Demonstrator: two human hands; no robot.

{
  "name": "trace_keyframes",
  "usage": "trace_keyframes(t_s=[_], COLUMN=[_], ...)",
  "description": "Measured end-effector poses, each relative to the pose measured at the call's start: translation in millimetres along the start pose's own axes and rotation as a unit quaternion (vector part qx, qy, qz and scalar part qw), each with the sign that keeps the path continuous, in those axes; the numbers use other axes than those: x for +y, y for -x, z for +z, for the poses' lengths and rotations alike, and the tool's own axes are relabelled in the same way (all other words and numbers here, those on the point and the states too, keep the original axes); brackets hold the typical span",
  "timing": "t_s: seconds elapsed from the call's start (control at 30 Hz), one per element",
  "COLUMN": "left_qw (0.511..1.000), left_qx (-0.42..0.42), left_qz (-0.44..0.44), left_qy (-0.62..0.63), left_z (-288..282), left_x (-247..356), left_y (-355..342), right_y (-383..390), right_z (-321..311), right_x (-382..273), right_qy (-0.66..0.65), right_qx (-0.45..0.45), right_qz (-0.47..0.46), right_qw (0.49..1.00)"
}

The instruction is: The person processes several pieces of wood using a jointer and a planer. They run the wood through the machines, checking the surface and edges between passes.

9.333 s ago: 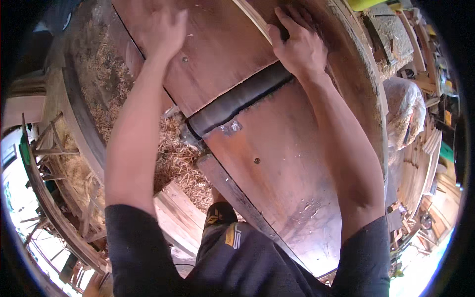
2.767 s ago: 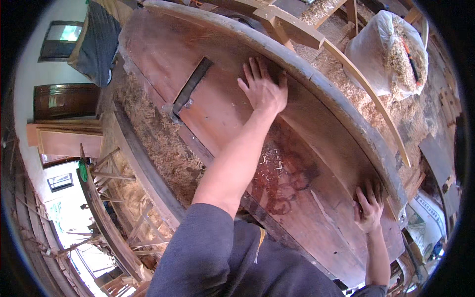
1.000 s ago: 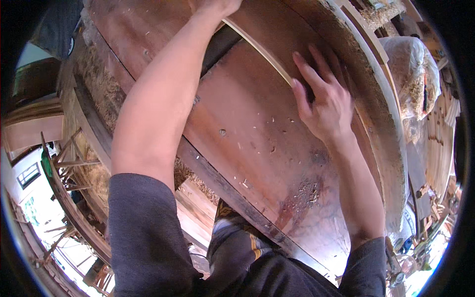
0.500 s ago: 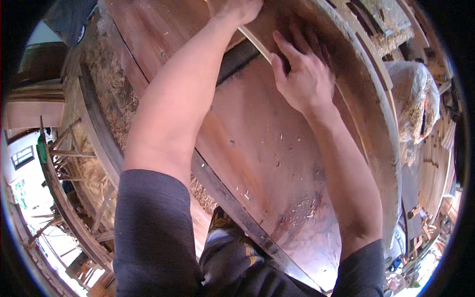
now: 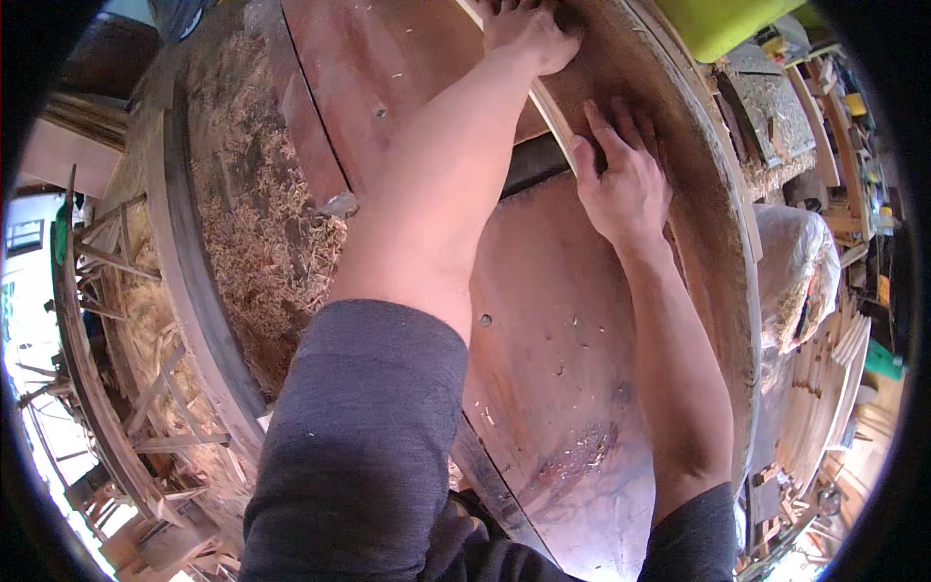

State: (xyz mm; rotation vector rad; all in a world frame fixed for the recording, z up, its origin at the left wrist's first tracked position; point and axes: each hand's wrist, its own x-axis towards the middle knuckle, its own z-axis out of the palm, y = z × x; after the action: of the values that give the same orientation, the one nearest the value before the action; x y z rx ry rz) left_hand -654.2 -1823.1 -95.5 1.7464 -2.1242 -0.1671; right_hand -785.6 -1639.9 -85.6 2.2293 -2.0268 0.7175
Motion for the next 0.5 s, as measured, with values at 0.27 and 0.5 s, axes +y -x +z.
trace_keyframes(t_s=[0.27, 0.5], left_qw=[1.000, 0.899], left_qx=[-0.010, 0.184], left_qz=[0.012, 0.052], left_qy=[0.013, 0.393], left_z=[-6, -25], left_x=[-13, 30], left_y=[-11, 124], right_y=[-19, -35], right_z=[15, 23], right_x=[-3, -1], right_qy=[0.005, 0.010], right_qx=[0.004, -0.016], right_qz=[-0.013, 0.000], right_qw=[1.000, 1.000])
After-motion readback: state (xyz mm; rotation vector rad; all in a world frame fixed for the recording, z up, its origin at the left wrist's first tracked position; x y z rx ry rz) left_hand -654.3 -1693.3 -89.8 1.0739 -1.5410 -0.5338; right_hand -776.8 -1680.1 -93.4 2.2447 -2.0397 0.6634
